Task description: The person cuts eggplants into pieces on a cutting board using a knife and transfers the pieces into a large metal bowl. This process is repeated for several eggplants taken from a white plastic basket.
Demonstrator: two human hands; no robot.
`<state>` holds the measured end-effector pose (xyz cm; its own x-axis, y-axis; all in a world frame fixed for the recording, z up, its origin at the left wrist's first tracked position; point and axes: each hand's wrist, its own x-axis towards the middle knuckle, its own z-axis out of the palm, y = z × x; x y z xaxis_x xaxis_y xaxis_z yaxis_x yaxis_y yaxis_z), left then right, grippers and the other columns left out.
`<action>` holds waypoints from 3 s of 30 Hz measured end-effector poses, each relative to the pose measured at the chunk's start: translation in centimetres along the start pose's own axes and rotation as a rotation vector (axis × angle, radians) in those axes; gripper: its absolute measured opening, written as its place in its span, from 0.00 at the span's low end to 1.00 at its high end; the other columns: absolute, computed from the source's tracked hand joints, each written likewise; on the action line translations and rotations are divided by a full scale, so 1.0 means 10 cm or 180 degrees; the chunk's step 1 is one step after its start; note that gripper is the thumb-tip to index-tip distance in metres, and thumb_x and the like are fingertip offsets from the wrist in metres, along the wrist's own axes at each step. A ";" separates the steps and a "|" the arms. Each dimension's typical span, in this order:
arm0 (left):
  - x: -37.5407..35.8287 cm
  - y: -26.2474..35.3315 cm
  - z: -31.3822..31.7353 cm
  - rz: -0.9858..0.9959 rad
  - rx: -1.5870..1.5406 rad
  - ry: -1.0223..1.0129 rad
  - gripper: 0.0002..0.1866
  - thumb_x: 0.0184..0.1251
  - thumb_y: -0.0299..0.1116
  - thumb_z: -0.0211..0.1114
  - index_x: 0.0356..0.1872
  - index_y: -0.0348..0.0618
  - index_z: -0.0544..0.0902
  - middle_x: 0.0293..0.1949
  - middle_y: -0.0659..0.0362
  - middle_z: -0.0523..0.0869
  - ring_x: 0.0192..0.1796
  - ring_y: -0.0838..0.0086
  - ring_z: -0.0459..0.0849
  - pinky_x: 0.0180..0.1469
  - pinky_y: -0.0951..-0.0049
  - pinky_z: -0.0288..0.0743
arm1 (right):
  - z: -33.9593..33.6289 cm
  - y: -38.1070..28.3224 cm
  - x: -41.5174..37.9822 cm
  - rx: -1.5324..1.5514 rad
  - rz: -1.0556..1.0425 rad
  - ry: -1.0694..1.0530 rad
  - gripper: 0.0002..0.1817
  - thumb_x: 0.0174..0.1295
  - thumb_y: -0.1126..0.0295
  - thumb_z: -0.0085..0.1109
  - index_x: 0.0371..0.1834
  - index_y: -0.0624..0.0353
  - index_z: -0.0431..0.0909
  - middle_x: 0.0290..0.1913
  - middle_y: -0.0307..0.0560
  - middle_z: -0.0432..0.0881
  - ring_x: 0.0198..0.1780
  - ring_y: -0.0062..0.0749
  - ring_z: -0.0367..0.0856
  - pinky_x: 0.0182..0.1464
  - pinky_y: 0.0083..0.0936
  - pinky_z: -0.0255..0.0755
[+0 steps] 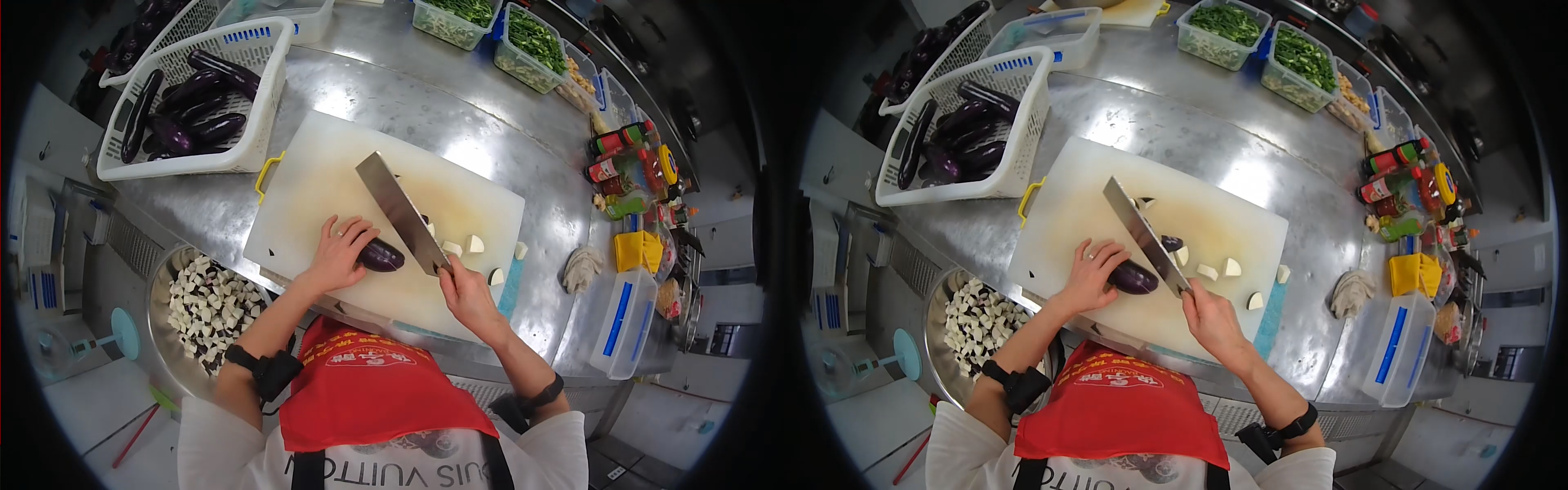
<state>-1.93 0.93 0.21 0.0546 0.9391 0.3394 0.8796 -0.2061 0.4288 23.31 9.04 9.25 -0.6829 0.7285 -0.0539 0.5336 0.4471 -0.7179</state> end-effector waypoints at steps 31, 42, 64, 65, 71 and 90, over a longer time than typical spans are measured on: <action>-0.69 0.17 0.23 -0.0876 -0.0989 0.0720 0.20 0.47 0.26 0.72 0.44 0.42 0.79 0.48 0.51 0.75 0.51 0.53 0.75 0.53 0.60 0.72 | 0.51 0.07 0.16 -0.0775 -0.0130 -0.0595 0.09 0.67 0.72 0.51 0.48 0.62 0.71 0.27 0.61 0.80 0.29 0.60 0.80 0.31 0.49 0.73; -0.73 0.18 0.34 -0.1013 -0.1063 0.0920 0.18 0.48 0.27 0.70 0.44 0.42 0.79 0.48 0.51 0.75 0.50 0.52 0.75 0.53 0.59 0.72 | 0.59 -0.06 0.09 -0.0832 -0.0149 -0.0747 0.10 0.67 0.72 0.52 0.49 0.63 0.71 0.28 0.61 0.80 0.29 0.60 0.79 0.31 0.49 0.73; -0.82 0.17 0.28 -0.1084 -0.1041 0.0939 0.16 0.48 0.26 0.68 0.40 0.38 0.76 0.45 0.49 0.76 0.49 0.52 0.75 0.52 0.60 0.71 | 0.72 -0.21 -0.04 -0.0669 -0.0235 -0.0868 0.09 0.67 0.72 0.51 0.46 0.63 0.70 0.27 0.61 0.79 0.28 0.60 0.79 0.30 0.50 0.72; -0.81 0.16 0.28 -0.1070 -0.1014 0.0946 0.16 0.48 0.26 0.68 0.40 0.38 0.76 0.45 0.49 0.76 0.49 0.52 0.75 0.52 0.59 0.71 | 0.76 -0.19 -0.01 -0.0688 -0.0226 -0.0863 0.09 0.67 0.72 0.51 0.46 0.62 0.70 0.27 0.60 0.80 0.28 0.60 0.79 0.30 0.50 0.72; -0.68 0.12 0.28 -0.1205 -0.1170 0.1129 0.16 0.50 0.25 0.67 0.41 0.38 0.75 0.47 0.47 0.74 0.50 0.52 0.75 0.53 0.60 0.71 | 0.48 -0.18 -0.06 -0.0668 -0.0256 -0.0395 0.10 0.65 0.73 0.54 0.49 0.59 0.73 0.27 0.56 0.80 0.27 0.56 0.80 0.29 0.45 0.74; 0.94 -0.10 0.00 0.0708 0.0240 -0.1490 0.18 0.50 0.25 0.62 0.44 0.56 0.84 0.39 0.61 0.76 0.50 0.66 0.76 0.53 0.64 0.64 | 0.03 0.21 -0.78 -0.1569 -0.0501 0.0044 0.24 0.47 0.67 0.68 0.49 0.49 0.74 0.30 0.42 0.76 0.30 0.36 0.82 0.32 0.31 0.75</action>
<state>-2.35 9.92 2.97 0.4344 0.9007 -0.0026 0.8532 -0.4105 0.3217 29.58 4.18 7.99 -0.7690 0.6380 0.0400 0.5989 0.7409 -0.3039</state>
